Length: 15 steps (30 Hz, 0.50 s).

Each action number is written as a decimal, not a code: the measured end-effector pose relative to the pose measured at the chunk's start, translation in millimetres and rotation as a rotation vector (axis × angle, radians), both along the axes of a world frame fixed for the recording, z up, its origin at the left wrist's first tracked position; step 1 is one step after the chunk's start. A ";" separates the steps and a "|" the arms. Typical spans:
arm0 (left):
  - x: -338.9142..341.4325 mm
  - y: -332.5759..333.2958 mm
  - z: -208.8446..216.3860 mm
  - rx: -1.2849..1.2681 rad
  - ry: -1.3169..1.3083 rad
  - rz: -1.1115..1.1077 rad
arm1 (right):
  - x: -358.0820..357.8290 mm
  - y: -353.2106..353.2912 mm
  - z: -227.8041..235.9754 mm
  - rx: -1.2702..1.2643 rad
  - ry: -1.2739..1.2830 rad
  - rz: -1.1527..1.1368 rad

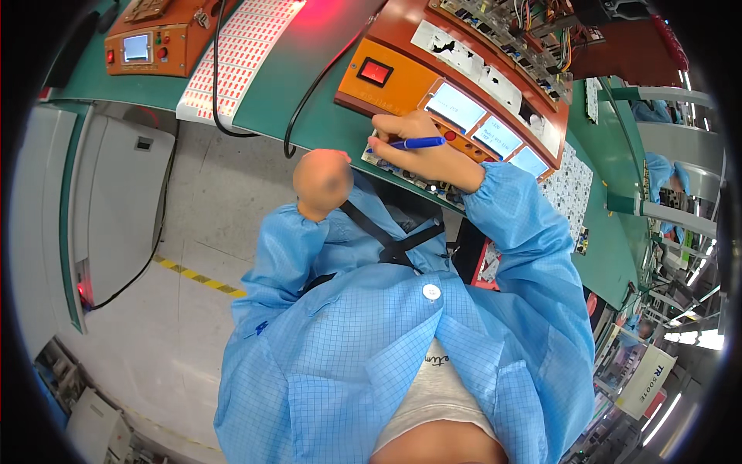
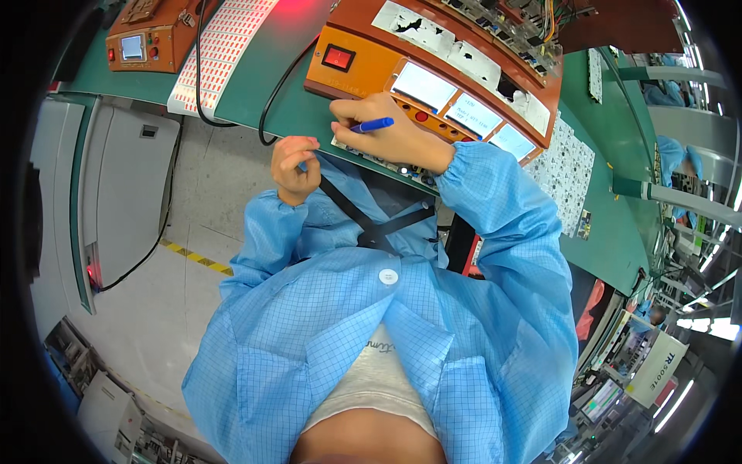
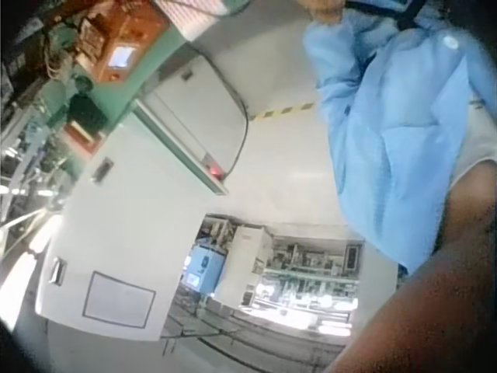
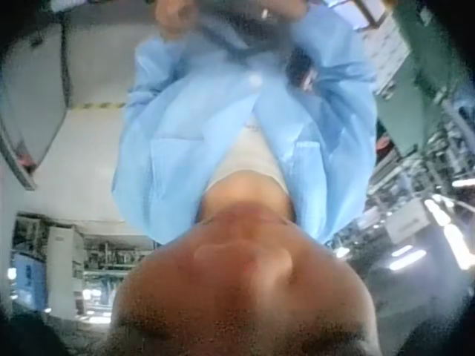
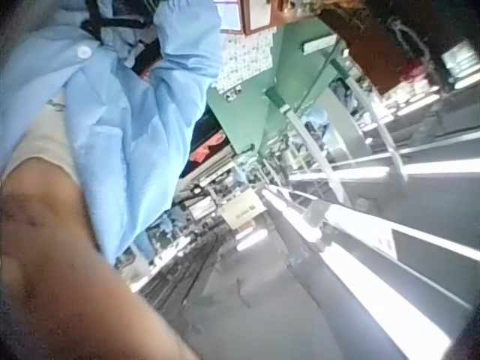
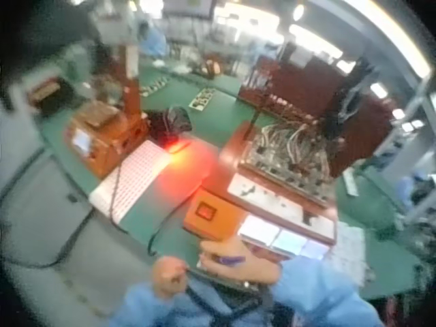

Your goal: Testing printed circuit boards using a specialized test fixture on an assembly line.

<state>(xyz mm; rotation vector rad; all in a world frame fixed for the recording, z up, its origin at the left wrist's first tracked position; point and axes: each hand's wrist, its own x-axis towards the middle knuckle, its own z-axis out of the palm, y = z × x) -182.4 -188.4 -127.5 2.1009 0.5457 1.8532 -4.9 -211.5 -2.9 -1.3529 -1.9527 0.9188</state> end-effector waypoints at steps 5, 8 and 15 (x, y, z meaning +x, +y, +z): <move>-0.7 0.1 -1.2 0.011 0.013 -0.009 | 9.8 -5.3 2.3 -0.018 0.104 -0.048; -1.7 -0.3 -2.0 0.008 0.016 -0.015 | 24.4 -16.8 15.8 -0.019 0.096 -0.114; -1.5 -0.4 -6.7 0.017 0.066 0.004 | 42.4 -49.5 13.1 -0.065 0.040 -0.145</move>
